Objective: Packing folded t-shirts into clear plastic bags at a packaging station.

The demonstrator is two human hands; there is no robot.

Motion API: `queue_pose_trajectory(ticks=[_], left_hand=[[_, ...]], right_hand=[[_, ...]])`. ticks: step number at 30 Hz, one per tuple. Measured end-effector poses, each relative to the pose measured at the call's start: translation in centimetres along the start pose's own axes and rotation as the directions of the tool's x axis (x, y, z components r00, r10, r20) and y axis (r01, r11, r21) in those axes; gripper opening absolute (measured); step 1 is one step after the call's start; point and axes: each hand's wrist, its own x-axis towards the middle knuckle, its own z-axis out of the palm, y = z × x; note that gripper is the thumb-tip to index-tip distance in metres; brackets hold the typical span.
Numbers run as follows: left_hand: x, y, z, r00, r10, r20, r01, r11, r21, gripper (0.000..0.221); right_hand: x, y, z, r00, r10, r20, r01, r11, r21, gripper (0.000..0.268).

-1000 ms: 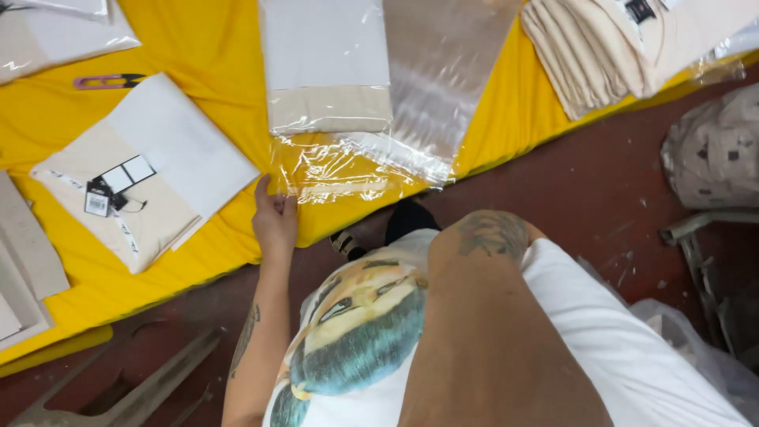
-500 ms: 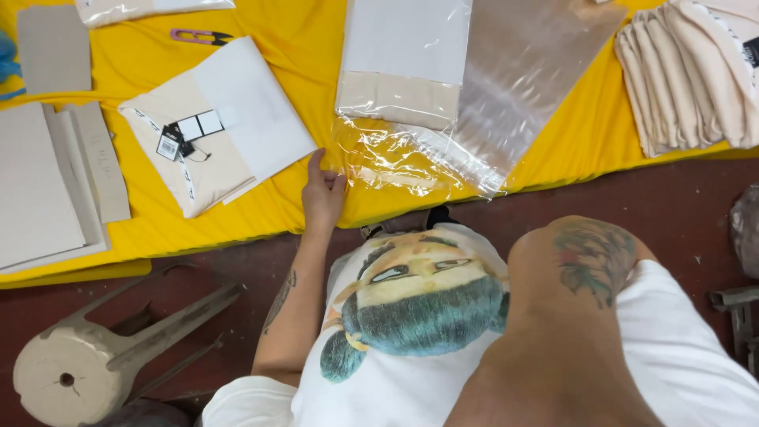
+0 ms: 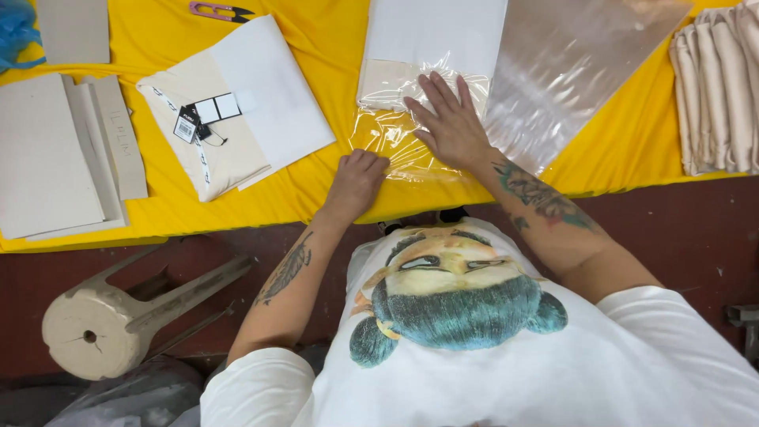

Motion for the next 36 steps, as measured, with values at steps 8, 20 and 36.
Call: queue_pose_trajectory(ticks=[8,20,36], left_hand=[[2.1,-0.6,0.1,0.981,-0.016,0.192,0.055,0.978,-0.2,0.007],[1.7,-0.2,-0.5,0.931,0.16,0.327,-0.137,0.986,-0.091,0.016],[-20.7,-2.0,-3.7,0.192,-0.572,0.797,0.518,0.749,0.413,0.08]], right_hand=[[0.1,1.4,0.1,0.992,-0.071,0.105,0.075,0.996,-0.038,0.073],[0.4,1.1,0.0,0.984,-0.018,0.178,0.033,0.996,-0.082,0.077],[-5.5,5.5,-5.0,0.935,-0.3,-0.19,0.298,0.954,-0.039,0.045]])
